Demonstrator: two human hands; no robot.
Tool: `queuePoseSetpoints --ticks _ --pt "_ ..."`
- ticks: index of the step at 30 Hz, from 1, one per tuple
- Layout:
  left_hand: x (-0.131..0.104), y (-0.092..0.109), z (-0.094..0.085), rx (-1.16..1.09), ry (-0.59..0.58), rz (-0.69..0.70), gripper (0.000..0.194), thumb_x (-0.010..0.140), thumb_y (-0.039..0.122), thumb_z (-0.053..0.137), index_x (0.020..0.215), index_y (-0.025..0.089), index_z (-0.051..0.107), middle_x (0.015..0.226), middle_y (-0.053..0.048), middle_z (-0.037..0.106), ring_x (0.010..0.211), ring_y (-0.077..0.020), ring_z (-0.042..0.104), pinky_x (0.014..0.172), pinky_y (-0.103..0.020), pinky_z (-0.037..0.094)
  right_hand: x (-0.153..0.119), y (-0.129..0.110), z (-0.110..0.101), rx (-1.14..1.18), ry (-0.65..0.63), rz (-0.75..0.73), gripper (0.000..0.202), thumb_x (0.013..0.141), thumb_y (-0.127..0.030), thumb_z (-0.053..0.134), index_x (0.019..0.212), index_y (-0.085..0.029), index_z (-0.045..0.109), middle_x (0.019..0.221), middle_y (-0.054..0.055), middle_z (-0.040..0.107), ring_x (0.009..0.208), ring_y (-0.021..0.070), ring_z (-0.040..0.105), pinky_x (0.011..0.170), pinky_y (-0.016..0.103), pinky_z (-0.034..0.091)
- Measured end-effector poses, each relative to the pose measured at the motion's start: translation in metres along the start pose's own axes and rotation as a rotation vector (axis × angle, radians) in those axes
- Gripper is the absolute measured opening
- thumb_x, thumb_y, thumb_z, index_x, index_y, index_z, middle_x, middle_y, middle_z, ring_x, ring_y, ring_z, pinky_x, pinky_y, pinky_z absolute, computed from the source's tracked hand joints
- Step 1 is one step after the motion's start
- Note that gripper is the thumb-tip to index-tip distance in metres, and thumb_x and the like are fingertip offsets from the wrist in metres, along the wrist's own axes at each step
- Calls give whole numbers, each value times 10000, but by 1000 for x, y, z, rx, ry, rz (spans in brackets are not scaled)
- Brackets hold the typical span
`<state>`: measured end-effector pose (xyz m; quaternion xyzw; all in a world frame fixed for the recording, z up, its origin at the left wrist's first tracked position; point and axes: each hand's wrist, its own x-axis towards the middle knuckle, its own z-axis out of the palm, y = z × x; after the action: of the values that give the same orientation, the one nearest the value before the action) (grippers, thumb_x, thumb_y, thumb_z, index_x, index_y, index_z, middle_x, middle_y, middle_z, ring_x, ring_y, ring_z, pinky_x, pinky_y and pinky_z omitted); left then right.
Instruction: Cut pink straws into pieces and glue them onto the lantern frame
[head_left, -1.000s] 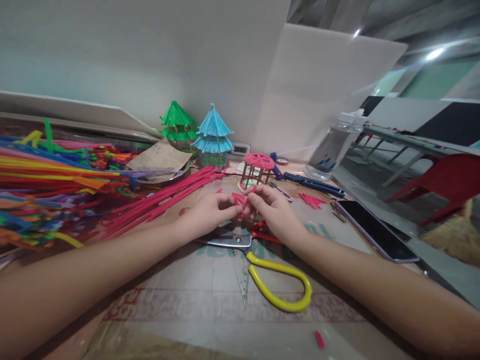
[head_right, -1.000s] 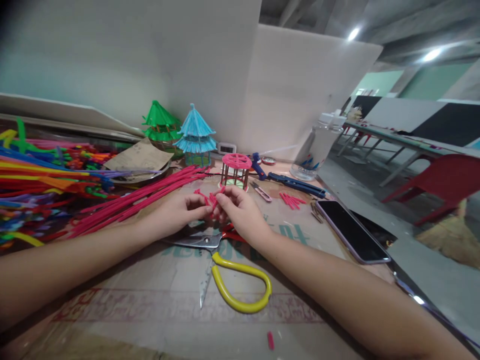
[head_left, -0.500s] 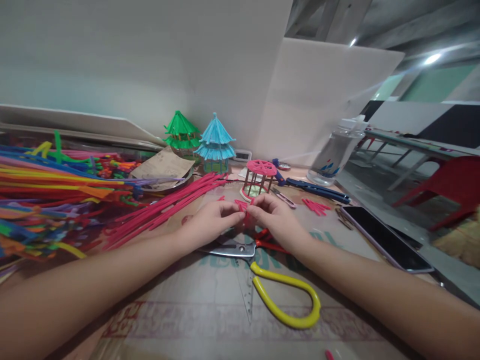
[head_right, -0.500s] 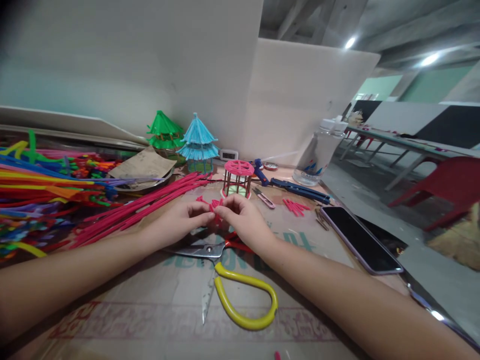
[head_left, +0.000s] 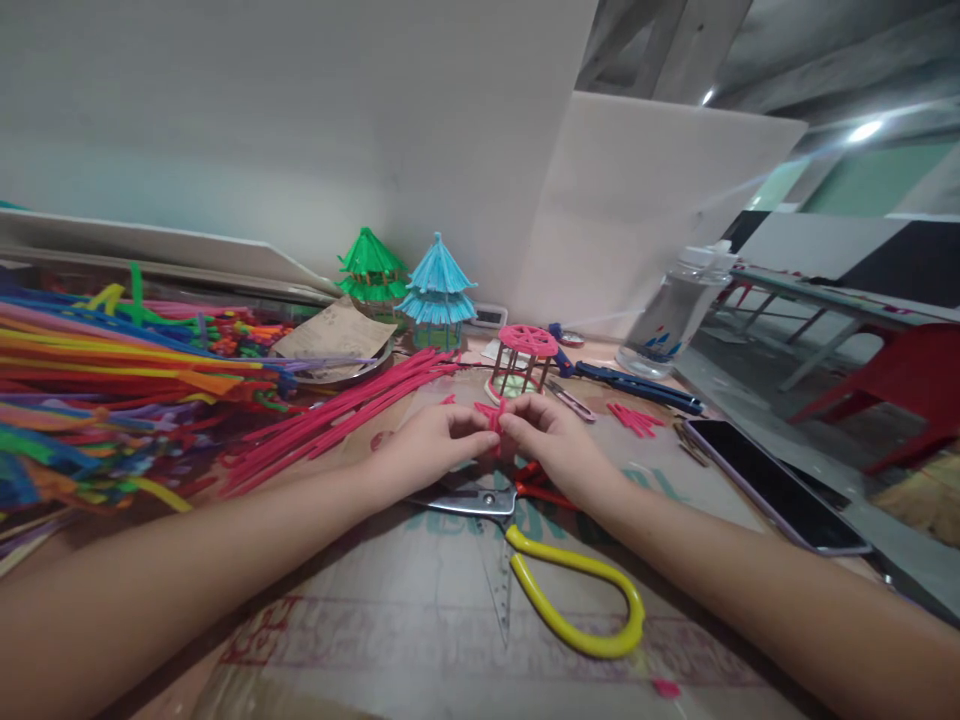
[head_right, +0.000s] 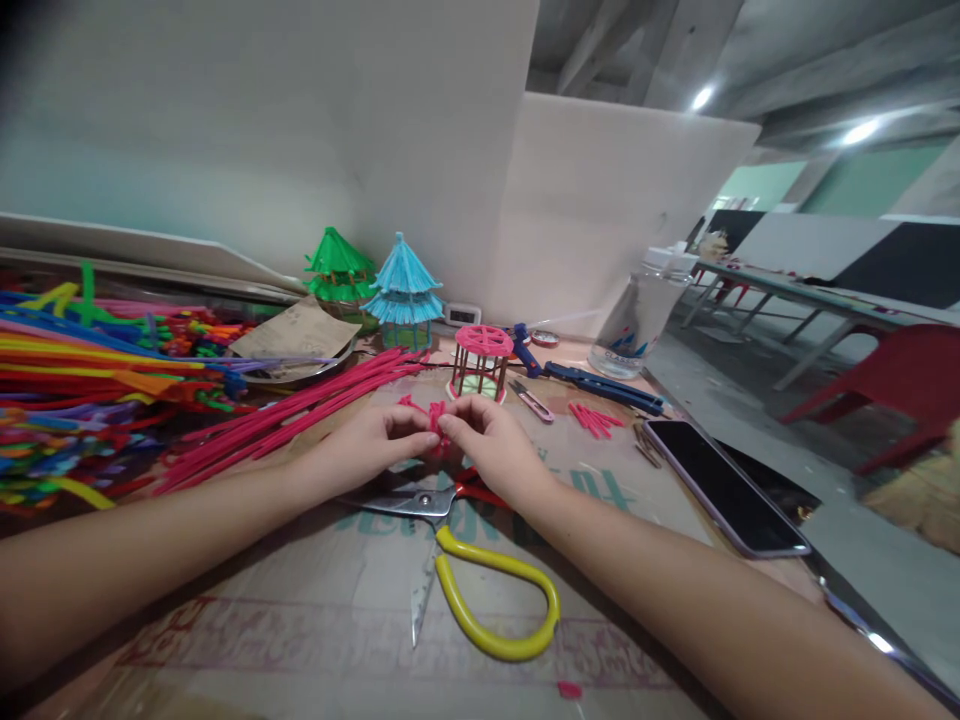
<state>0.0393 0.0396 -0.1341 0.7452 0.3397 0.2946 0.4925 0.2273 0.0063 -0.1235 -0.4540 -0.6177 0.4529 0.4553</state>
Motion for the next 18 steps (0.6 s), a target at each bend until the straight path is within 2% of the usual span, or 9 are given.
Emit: queuePoseSetpoints --ticks 10,18 --pt "-1 6 1 48 14 13 246 863 403 613 818 172 688 789 -25 732 736 -173 663 646 -249 469 -1 -3 4 77 1 17 345 751 -470 777 898 -206 610 756 -25 654 633 126 614 599 266 505" --pt "2 -4 2 43 -28 34 274 877 414 605 896 162 711 846 -32 738 767 -170 663 692 -255 474 -1 0 3 35 30 -47 310 794 -471 736 853 -202 594 731 -24 646 624 125 617 595 265 521"
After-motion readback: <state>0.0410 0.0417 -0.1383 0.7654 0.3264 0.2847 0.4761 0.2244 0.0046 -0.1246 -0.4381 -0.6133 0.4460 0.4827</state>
